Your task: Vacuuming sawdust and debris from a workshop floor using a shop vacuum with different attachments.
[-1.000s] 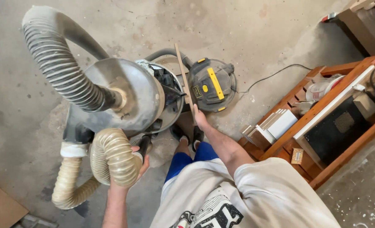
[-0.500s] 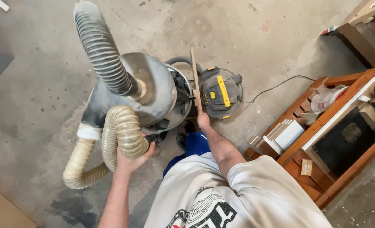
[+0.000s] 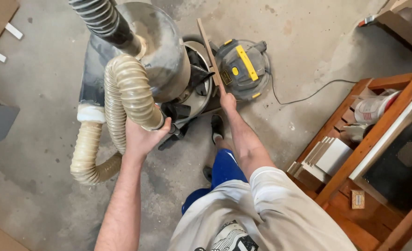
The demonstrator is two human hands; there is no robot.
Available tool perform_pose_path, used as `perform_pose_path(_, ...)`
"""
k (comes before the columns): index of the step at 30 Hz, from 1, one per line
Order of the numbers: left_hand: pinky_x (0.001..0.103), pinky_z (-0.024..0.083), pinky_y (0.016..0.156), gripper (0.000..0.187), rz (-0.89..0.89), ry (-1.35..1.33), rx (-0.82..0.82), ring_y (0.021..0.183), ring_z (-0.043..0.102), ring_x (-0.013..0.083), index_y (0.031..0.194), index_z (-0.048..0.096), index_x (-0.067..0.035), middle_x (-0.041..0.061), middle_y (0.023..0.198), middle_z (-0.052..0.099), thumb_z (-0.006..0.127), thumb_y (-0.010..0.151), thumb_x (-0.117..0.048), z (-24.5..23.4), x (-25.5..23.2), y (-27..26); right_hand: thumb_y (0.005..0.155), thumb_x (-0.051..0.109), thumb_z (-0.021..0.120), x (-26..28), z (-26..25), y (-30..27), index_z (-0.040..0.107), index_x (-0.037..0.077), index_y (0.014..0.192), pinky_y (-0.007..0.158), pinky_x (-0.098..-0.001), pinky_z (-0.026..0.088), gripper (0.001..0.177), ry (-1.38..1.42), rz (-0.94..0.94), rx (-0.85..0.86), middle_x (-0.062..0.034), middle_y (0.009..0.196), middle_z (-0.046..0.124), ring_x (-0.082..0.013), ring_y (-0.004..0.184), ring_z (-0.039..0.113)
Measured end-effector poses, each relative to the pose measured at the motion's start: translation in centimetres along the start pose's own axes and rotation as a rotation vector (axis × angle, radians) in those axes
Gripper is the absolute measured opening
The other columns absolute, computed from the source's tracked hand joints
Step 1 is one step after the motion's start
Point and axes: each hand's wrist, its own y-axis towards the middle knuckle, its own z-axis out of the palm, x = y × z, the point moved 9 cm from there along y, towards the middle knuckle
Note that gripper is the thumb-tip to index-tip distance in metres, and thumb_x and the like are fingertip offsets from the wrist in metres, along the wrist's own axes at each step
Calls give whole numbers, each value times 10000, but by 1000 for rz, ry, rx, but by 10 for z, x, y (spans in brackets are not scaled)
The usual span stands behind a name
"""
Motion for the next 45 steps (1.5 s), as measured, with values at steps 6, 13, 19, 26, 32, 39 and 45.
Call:
perform_pose_path(6, 410, 475, 989, 362, 38, -21, -54, 982, 671, 240, 989, 658, -53, 128, 1058, 689, 889, 713, -83, -1, -39, 128, 980, 821, 183, 100, -20, 74, 519, 151, 1488, 1181, -455, 416, 906, -171, -61, 42, -249, 1394, 603, -384, 1384, 528)
perform_pose_path(13, 440, 524, 898, 370, 15, 17, -86, 847, 715, 319, 889, 678, -44, 179, 872, 688, 941, 632, -86, 36, 13, 232, 891, 918, 219, 154, -48, 169, 606, -6, 1374, 1204, -440, 383, 1112, -108, 42, 33, -253, 1433, 588, -357, 1411, 499)
perform_pose_path(19, 427, 512, 945, 393, -66, -42, -58, 917, 729, 283, 978, 701, -94, 109, 946, 723, 917, 650, -100, 50, 35, 305, 897, 929, 212, 195, -41, 279, 580, -39, 1396, 1219, -440, 362, 1149, -108, 24, 22, -248, 1471, 559, -348, 1431, 481)
perform_pose_path(26, 505, 507, 965, 503, 74, -38, -53, 984, 721, 376, 1087, 666, 21, 234, 1003, 707, 925, 663, -58, 56, 59, 431, 903, 918, 194, 282, -61, 332, 623, -87, 1330, 1195, -467, 384, 1173, -53, -24, -16, -268, 1407, 601, -372, 1405, 500)
perform_pose_path(32, 530, 421, 1098, 791, 175, -90, 23, 1236, 613, 432, 1305, 540, 82, 313, 1236, 642, 915, 626, -71, 72, 84, 556, 940, 866, 195, 354, -93, 391, 625, -125, 1306, 1199, -454, 386, 1140, -22, 39, -78, -287, 1392, 611, -360, 1396, 517)
perform_pose_path(39, 498, 437, 1093, 734, 275, -100, 130, 1180, 663, 379, 1232, 564, 67, 272, 1198, 678, 960, 641, -113, 96, 115, 670, 954, 840, 234, 442, -124, 392, 669, -111, 1233, 1095, -481, 477, 1082, 160, 108, -83, -293, 1275, 671, -382, 1279, 614)
perform_pose_path(45, 401, 473, 1048, 407, 258, -156, 246, 1072, 716, 269, 1056, 631, -23, 144, 1108, 736, 881, 736, -48, 111, 91, 726, 954, 866, 314, 410, -136, 558, 693, -29, 1103, 787, -464, 590, 983, 300, 74, -56, -204, 977, 718, -328, 924, 714)
